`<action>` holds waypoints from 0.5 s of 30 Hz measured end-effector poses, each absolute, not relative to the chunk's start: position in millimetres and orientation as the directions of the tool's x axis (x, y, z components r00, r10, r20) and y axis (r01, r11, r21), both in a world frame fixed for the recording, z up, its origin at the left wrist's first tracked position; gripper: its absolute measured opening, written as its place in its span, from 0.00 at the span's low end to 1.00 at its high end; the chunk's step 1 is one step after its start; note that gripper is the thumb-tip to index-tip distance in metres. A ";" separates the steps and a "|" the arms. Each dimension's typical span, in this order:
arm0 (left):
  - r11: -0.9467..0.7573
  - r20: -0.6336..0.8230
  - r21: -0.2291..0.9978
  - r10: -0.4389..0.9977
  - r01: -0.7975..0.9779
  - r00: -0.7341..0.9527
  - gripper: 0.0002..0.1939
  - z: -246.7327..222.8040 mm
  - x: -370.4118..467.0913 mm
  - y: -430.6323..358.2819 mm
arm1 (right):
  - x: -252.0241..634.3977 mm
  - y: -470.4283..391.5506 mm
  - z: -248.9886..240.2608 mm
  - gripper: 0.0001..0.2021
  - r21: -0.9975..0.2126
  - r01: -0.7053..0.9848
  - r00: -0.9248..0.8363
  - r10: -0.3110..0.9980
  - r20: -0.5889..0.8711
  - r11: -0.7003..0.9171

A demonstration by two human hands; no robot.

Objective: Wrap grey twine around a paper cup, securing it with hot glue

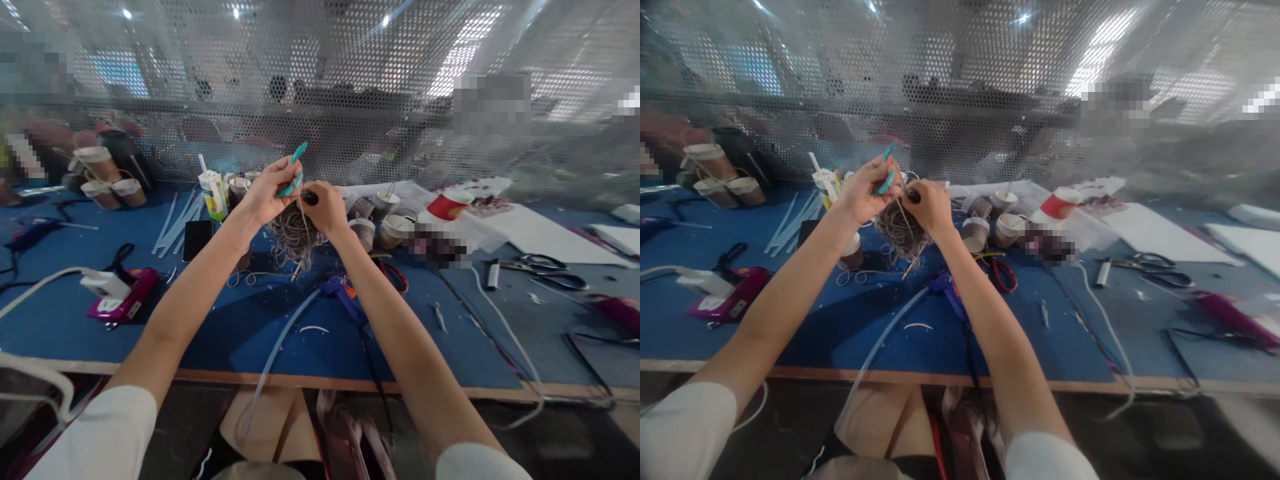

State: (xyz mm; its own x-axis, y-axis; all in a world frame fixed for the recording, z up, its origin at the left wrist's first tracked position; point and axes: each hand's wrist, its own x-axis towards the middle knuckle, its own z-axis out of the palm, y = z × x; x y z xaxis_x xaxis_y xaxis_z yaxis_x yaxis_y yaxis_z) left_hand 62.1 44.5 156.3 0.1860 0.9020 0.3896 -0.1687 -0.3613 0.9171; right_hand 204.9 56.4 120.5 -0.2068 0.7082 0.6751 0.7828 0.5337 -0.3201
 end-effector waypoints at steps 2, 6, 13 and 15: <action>-0.403 0.425 0.903 0.888 -0.147 0.174 0.14 159.1 62.9 40.5 | 203.6 50.0 123.5 0.07 -0.211 0.856 -0.195 0.673 0.713 0.472; -0.518 0.518 0.854 0.841 -0.044 0.160 0.19 168.0 63.4 25.6 | 200.3 45.2 125.2 0.06 -0.173 0.868 -0.200 0.647 0.736 0.466; -0.552 0.551 0.833 0.825 -0.028 0.122 0.21 179.5 67.2 -5.8 | 198.2 50.2 125.4 0.05 -0.253 0.844 -0.165 0.678 0.716 0.473; -0.548 0.547 0.836 0.829 -0.024 0.118 0.20 181.1 69.9 -12.0 | 197.4 52.3 128.8 0.05 -0.275 0.838 -0.153 0.686 0.711 0.472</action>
State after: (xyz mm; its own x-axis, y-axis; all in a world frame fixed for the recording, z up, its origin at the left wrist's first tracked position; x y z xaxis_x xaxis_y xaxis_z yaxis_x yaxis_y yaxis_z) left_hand 69.9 -12.0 181.1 0.1178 0.8291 0.5465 -0.0238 -0.5478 0.8362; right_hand 197.4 52.3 128.8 -0.1529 0.6861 0.7113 0.8377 0.4718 -0.2750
